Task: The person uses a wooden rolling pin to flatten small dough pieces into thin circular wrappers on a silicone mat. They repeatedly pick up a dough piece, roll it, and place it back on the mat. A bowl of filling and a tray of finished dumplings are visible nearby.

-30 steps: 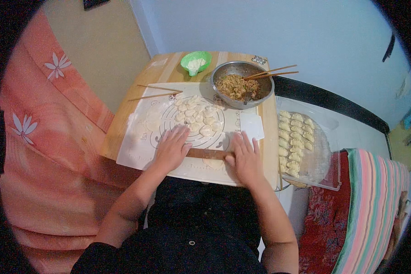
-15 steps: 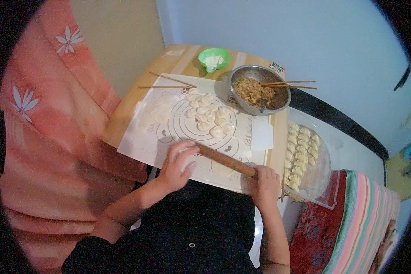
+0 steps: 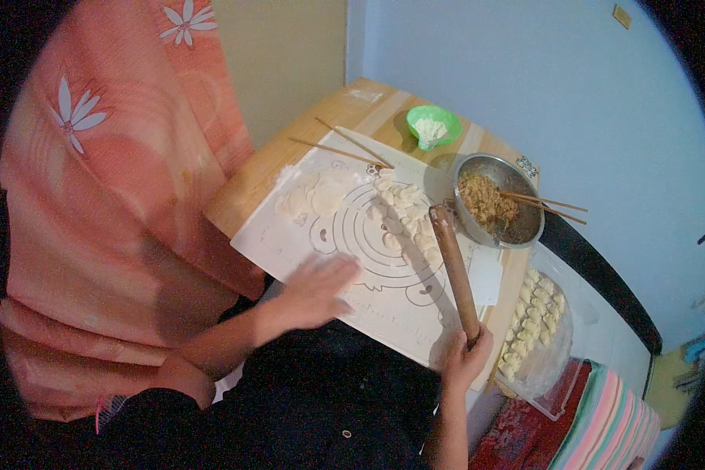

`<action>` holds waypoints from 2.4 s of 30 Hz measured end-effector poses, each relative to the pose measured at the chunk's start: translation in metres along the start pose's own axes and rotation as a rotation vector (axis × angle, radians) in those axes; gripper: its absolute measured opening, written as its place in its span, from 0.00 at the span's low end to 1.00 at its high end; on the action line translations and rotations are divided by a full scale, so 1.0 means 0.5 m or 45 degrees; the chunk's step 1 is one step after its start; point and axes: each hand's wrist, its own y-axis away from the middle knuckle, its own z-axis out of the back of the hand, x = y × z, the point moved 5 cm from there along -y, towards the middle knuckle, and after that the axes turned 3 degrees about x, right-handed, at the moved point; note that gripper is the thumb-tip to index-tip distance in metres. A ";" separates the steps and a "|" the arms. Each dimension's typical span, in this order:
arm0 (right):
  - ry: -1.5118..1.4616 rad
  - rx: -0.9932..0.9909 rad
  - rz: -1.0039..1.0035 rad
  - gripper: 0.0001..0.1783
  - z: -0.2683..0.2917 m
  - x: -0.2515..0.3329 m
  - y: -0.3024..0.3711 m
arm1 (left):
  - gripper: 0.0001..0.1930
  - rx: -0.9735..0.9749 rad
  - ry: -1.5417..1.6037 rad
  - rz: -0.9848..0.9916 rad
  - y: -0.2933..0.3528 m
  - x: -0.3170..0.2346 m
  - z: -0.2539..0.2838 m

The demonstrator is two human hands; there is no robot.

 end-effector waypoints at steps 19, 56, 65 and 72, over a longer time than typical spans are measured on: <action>-0.087 -0.085 0.107 0.20 -0.005 -0.006 0.005 | 0.36 -0.012 0.108 -0.011 -0.129 0.036 0.004; 0.624 0.491 0.523 0.42 -0.062 0.141 0.026 | 0.36 -0.204 -0.187 -0.104 -0.023 -0.063 0.014; 0.650 0.468 0.593 0.29 -0.076 0.139 -0.024 | 0.32 0.042 -0.063 -0.143 -0.082 -0.044 0.005; 0.424 0.381 0.656 0.19 -0.058 0.150 0.001 | 0.26 0.314 0.298 -0.450 -0.147 -0.131 0.006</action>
